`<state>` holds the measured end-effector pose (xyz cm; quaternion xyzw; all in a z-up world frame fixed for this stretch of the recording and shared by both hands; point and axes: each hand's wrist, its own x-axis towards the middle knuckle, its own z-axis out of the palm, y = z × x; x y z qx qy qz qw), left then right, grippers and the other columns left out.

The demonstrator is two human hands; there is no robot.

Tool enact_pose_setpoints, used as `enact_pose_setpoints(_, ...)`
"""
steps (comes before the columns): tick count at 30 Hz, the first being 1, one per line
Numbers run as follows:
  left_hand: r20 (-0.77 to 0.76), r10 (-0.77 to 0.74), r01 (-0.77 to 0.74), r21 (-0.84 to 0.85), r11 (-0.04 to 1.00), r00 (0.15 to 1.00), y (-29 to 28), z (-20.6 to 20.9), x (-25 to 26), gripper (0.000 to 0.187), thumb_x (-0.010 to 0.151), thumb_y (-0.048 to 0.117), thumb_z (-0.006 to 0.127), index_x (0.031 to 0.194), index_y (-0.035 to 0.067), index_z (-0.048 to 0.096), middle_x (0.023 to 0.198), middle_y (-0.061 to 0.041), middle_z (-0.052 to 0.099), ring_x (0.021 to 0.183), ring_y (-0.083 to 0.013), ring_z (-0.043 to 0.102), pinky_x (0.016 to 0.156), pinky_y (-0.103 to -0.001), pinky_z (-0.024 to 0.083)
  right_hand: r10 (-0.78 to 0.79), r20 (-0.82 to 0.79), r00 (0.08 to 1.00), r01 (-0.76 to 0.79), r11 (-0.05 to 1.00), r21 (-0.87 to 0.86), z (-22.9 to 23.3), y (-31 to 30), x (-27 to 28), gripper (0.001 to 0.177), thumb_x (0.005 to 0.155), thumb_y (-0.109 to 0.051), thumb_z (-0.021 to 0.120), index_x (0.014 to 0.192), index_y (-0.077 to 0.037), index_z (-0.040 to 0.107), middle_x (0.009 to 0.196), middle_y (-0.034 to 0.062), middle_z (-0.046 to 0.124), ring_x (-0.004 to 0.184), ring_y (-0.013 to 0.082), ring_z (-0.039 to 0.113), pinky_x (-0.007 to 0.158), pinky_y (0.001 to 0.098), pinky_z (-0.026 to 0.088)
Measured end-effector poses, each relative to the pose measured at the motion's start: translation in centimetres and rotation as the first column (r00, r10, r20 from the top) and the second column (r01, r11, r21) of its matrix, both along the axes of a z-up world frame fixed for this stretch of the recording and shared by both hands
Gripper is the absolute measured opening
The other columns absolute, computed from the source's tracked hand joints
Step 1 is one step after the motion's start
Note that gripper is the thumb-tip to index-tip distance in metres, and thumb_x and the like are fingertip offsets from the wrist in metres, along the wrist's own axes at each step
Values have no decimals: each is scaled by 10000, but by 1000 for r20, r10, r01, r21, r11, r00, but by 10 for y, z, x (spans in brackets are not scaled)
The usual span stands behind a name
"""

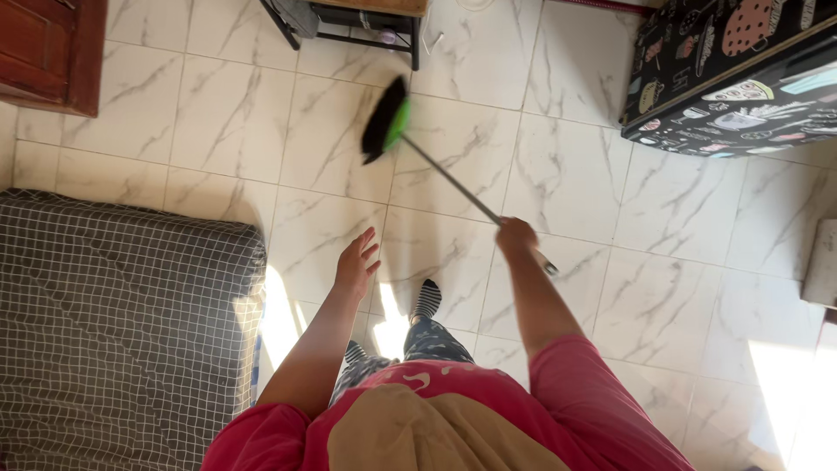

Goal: The person sweeps the floor using a broom, moving the broom across the tiles in various directions and picking up a small green card by hand.

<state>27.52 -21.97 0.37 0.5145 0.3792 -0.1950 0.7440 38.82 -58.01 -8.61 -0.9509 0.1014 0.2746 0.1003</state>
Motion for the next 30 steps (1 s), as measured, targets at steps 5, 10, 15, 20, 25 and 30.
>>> enact_pose_setpoints(5,42,-87,88,-38,995,995,-32,-11,35,533,1029,420,391,1486,177,523,1593,17,457,1448,-226,425,1107,-442,376,-312,-217,925,287,948,-139,45,-131,-83,414,1008,-421,468,1285,-248,722,1362,123,670,1278,373,611,1037,511,510)
enact_pose_setpoints(10,114,-156,167,-103,980,981,-65,-22,69,532,1032,430,407,1481,172,530,1598,19,454,1427,-213,441,1090,-453,387,-487,-248,838,400,856,-327,120,-227,-180,465,980,-500,510,1296,-239,731,1363,118,684,1276,369,625,1038,485,510)
enact_pose_setpoints(15,134,-157,177,-154,972,978,-96,-25,88,522,1021,447,413,1460,202,555,1576,40,486,1383,-207,474,1060,-455,398,-625,-146,767,496,721,-483,178,-245,-228,388,973,-280,519,1283,-251,752,1265,128,748,1193,404,695,908,583,576)
enact_pose_setpoints(20,118,-164,184,-186,965,979,-102,-19,90,528,1022,459,395,1461,213,555,1573,43,490,1375,-214,473,1057,-457,400,-455,-89,886,370,810,-455,215,-241,-253,371,1043,-336,467,1287,-298,744,1231,87,771,1150,370,716,915,555,576)
enact_pose_setpoints(25,125,-147,169,-194,966,981,-90,-2,106,539,1025,443,380,1477,196,541,1589,40,470,1409,-220,448,1082,-458,389,-501,-105,859,455,841,-293,222,-223,-224,416,986,-519,545,1372,-419,665,1297,59,730,1189,327,678,962,503,557)
enact_pose_setpoints(30,157,-120,151,-205,967,980,-53,15,136,545,1042,453,362,1498,193,506,1608,41,443,1451,-224,419,1115,-451,380,-320,-129,939,301,943,-142,187,-155,-142,417,943,-554,584,1340,-466,679,1259,53,752,1182,301,699,996,452,557)
